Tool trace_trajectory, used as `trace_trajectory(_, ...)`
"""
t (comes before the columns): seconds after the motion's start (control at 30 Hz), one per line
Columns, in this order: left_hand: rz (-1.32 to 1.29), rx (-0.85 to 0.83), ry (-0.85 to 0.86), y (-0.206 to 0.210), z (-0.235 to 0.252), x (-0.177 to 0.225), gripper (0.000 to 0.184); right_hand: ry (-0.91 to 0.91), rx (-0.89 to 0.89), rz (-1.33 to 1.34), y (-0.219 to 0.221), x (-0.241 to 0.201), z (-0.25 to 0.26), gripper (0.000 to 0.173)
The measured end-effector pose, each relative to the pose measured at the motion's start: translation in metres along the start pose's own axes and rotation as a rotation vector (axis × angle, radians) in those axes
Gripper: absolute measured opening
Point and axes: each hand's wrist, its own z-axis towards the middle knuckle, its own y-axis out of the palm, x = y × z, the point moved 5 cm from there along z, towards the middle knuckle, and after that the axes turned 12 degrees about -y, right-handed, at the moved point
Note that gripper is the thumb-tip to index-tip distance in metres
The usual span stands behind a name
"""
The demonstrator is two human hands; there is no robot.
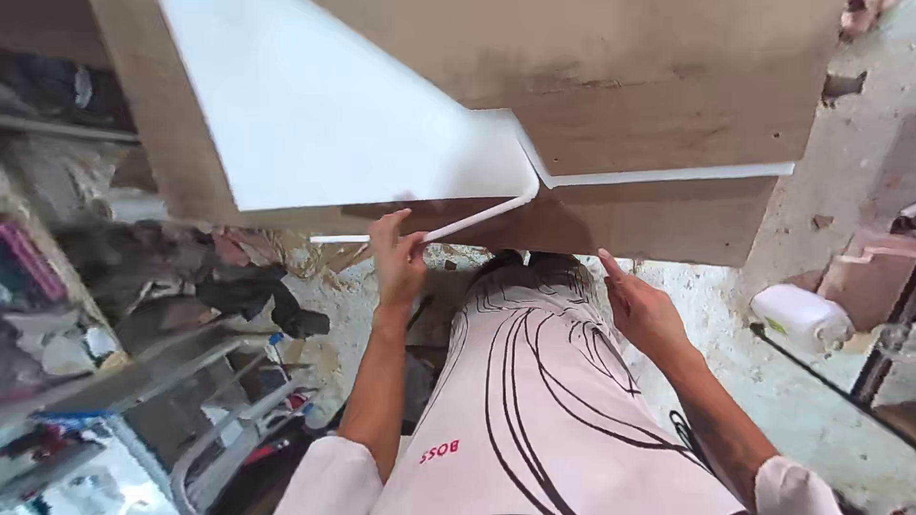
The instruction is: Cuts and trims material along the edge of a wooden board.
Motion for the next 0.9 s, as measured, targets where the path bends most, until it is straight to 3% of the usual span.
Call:
trace_trajectory(0.07, 0.025, -0.148, 0.007, 0.012, -0.013, 0.028, 0.026, -0.059, 0.012, -0.053, -0.021, -0.003, 0.026, 0.054)
trace_trajectory(0.13, 0.056, -0.317, -0.081, 0.023, -0.018, 0.060, 0.056, -0.148, 0.000, -0.143, -0.041, -0.004, 0.063, 0.056)
trace_trajectory(0.2, 0.032, -0.294, -0.240, 0.017, -0.011, 0.081, 0.078, -0.234, -0.087, -0.224, -0.051, -0.006, 0.104, 0.061)
trace_trajectory(0.27, 0.039, -0.041, -0.313, 0.007, 0.005, 0.087, 0.071, -0.320, -0.208, -0.289, -0.055, -0.011, 0.149, 0.067)
trace_trajectory(0.33, 0.022, 0.132, -0.230, 0.012, 0.027, 0.084, 0.060, -0.384, -0.330, -0.355, -0.056, -0.016, 0.194, 0.069)
trace_trajectory(0.43, 0.006, 0.134, -0.085, 0.042, 0.056, 0.083, 0.058, -0.542, -0.373, -0.429, -0.054, -0.019, 0.248, 0.068)
trace_trajectory(0.5, 0.021, 0.095, -0.076, 0.063, 0.063, 0.080, 0.063, -0.628, -0.388, -0.441, -0.053, -0.021, 0.272, 0.063)
trace_trajectory(0.9, 0.032, 0.235, -0.083, 0.084, 0.066, 0.068, 0.056, -0.585, -0.586, -0.404, -0.075, 0.006, 0.307, 0.060)
